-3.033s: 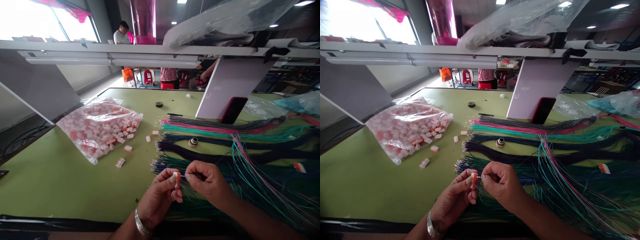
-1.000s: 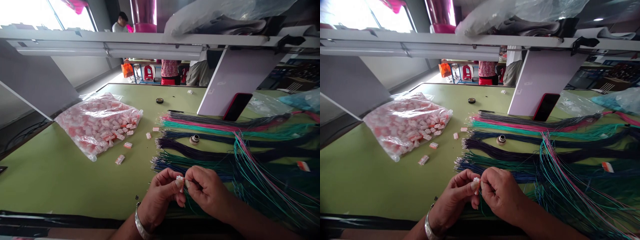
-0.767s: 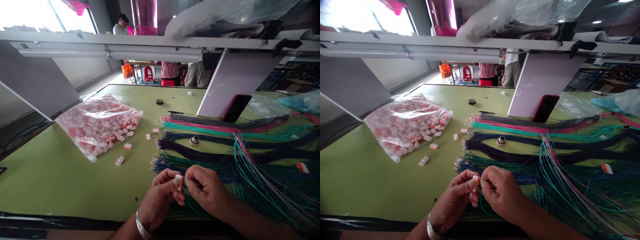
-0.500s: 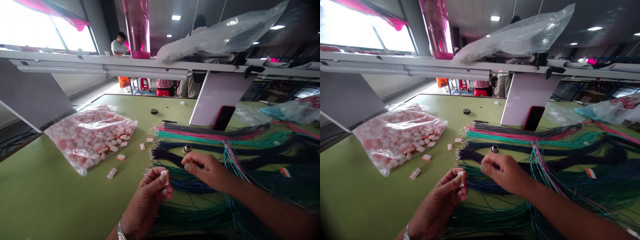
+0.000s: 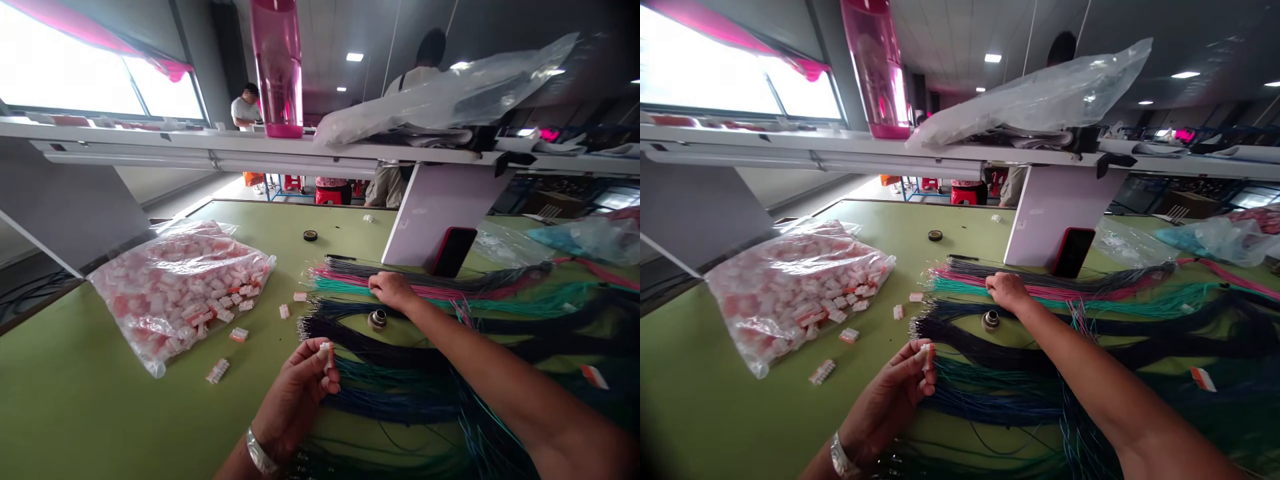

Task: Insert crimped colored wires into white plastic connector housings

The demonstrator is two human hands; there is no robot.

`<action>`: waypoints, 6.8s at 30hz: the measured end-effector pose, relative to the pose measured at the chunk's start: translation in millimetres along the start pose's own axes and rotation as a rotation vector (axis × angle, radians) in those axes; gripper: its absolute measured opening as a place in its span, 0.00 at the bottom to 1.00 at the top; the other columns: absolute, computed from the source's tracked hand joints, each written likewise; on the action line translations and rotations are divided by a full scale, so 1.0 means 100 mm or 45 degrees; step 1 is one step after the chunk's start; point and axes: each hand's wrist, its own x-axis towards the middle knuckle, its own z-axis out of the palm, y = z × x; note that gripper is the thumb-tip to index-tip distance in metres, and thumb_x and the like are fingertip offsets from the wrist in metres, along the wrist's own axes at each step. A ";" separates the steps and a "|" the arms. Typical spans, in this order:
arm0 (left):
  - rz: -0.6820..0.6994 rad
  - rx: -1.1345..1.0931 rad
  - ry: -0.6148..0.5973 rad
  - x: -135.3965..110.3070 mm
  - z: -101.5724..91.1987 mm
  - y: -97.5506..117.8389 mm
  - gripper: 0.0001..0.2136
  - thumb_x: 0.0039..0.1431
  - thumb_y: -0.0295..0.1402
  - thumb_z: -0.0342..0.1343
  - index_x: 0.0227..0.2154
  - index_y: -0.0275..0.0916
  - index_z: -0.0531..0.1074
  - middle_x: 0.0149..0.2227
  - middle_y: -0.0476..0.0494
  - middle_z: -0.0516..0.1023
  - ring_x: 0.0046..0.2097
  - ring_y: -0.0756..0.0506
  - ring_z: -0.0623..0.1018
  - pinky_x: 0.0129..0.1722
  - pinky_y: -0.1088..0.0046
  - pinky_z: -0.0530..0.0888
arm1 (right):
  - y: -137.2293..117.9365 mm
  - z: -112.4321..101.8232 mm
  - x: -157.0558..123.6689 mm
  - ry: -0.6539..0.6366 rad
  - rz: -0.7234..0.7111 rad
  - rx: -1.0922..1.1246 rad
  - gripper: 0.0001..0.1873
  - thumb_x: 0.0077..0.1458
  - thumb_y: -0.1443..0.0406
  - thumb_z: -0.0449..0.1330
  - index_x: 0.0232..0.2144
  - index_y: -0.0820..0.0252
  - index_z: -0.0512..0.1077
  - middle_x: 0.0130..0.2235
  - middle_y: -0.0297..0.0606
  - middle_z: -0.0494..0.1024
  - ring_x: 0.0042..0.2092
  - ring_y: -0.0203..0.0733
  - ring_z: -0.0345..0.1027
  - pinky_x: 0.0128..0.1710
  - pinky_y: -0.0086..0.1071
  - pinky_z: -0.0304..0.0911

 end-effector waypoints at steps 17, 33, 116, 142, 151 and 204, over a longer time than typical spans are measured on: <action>-0.038 0.004 0.017 -0.04 -0.01 0.01 0.08 0.54 0.31 0.64 0.35 0.35 0.73 0.26 0.49 0.71 0.26 0.53 0.72 0.27 0.78 0.70 | 0.04 -0.06 -0.05 0.118 -0.098 0.178 0.11 0.64 0.61 0.56 0.42 0.63 0.72 0.40 0.38 0.76 0.39 0.39 0.72 0.40 0.37 0.69; 0.004 -0.006 -0.023 -0.03 -0.03 -0.03 0.08 0.54 0.30 0.63 0.35 0.34 0.72 0.28 0.49 0.71 0.26 0.53 0.72 0.26 0.78 0.71 | 0.10 -0.33 -0.23 0.384 -0.058 0.704 0.21 0.63 0.52 0.42 0.29 0.58 0.66 0.22 0.32 0.67 0.23 0.36 0.57 0.26 0.29 0.54; -0.008 0.185 -0.085 -0.15 0.10 -0.15 0.10 0.50 0.34 0.67 0.31 0.35 0.74 0.23 0.48 0.74 0.22 0.51 0.73 0.24 0.75 0.70 | -1.11 -0.32 -1.47 0.032 -0.201 1.106 0.08 0.55 0.68 0.54 0.24 0.58 0.63 0.22 0.28 0.63 0.24 0.32 0.54 0.22 0.26 0.51; -0.010 -0.064 -0.076 -0.09 0.03 -0.13 0.08 0.54 0.31 0.64 0.36 0.36 0.73 0.26 0.49 0.73 0.26 0.53 0.73 0.27 0.77 0.72 | -0.80 -0.45 -1.07 0.127 -0.272 0.958 0.10 0.60 0.60 0.56 0.40 0.59 0.71 0.35 0.35 0.77 0.34 0.37 0.69 0.30 0.27 0.62; -0.008 -0.054 -0.070 -0.04 -0.02 -0.10 0.07 0.55 0.31 0.63 0.36 0.35 0.73 0.26 0.49 0.71 0.26 0.54 0.72 0.27 0.77 0.71 | -0.12 -0.20 0.03 0.052 0.007 0.075 0.10 0.62 0.61 0.58 0.40 0.62 0.74 0.39 0.38 0.77 0.39 0.40 0.72 0.41 0.37 0.68; -0.057 -0.063 -0.081 -0.06 0.01 -0.14 0.05 0.57 0.29 0.60 0.36 0.34 0.73 0.27 0.50 0.71 0.25 0.54 0.72 0.25 0.79 0.72 | -0.88 -0.58 -1.08 0.226 -0.623 0.896 0.06 0.60 0.69 0.56 0.33 0.59 0.72 0.31 0.34 0.75 0.33 0.35 0.67 0.34 0.28 0.61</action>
